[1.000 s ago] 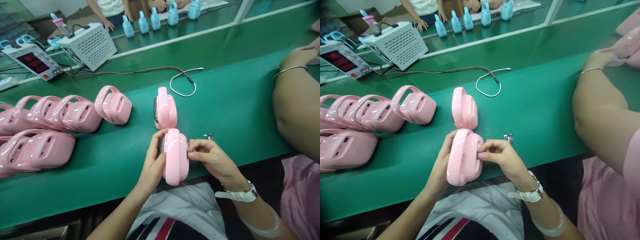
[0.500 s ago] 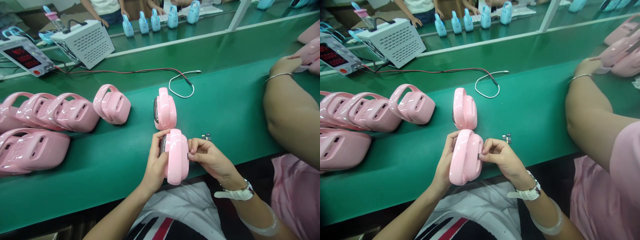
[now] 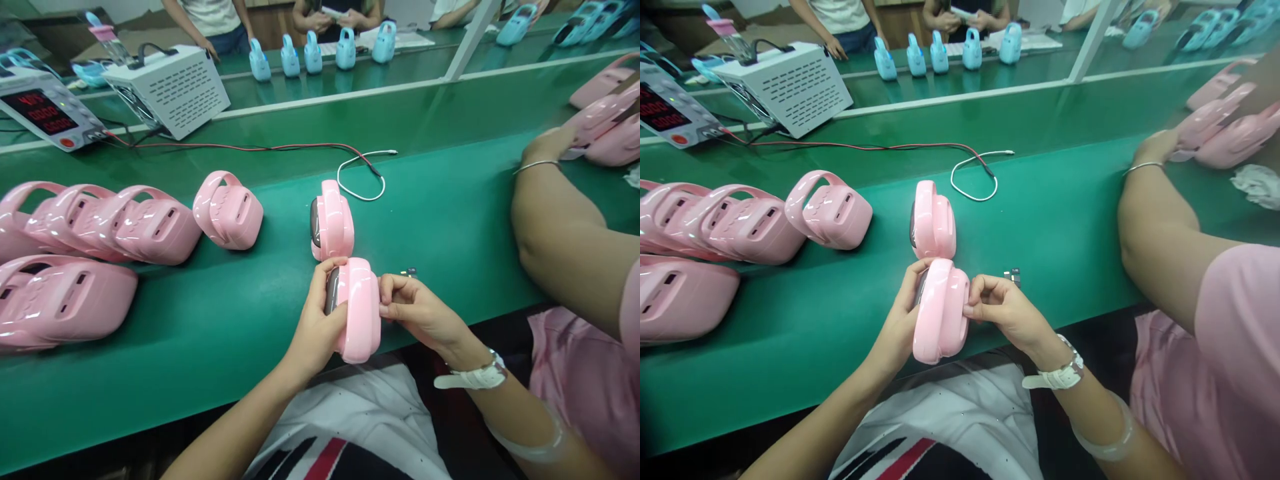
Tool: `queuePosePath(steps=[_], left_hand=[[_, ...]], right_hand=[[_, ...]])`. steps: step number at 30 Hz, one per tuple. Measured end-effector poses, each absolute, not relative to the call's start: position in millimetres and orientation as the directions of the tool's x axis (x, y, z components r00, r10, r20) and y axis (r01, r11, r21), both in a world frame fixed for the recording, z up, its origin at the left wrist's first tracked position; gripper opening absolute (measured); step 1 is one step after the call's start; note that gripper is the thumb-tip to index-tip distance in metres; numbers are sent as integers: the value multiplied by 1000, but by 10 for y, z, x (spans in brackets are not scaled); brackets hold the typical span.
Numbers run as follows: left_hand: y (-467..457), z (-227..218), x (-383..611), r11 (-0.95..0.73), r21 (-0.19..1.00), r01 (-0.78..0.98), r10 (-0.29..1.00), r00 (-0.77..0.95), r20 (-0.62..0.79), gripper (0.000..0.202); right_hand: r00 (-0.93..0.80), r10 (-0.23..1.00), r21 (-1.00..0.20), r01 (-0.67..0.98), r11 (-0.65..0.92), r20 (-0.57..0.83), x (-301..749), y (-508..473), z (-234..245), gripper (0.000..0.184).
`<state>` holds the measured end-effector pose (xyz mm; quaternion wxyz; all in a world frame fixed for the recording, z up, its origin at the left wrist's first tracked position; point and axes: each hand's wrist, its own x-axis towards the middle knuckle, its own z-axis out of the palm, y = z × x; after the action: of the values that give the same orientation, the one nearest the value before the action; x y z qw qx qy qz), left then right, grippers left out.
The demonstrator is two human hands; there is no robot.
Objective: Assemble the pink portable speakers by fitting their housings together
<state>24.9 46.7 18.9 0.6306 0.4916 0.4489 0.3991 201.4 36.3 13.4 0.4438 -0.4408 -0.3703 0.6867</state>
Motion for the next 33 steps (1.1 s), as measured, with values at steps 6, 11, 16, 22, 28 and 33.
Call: queuePosePath(steps=[6, 11, 16, 22, 28, 33], left_hand=[[485, 191, 243, 159, 986, -39, 947, 288, -141, 46], [341, 160, 236, -4, 999, -43, 977, 214, 13, 44], [288, 88, 219, -98, 989, -114, 975, 189, 118, 46], [461, 304, -18, 116, 947, -300, 993, 41, -108, 40], [447, 472, -464, 133, 977, -169, 984, -93, -151, 42], [395, 274, -481, 77, 996, -54, 996, -29, -79, 35]], right_hand=[[-152, 956, -905, -312, -288, -251, 2003, 343, 106, 40], [-154, 973, -952, -229, -204, -171, 2050, 502, 252, 32], [7, 997, -993, -99, -72, -73, 2069, 910, 336, 32], [122, 990, -995, -61, 84, 76, 1817, 1619, 253, 51], [31, 998, -991, -116, 59, 56, 1659, 1710, 32, 44], [49, 996, -991, -111, 76, 71, 1692, 1623, 24, 42]])
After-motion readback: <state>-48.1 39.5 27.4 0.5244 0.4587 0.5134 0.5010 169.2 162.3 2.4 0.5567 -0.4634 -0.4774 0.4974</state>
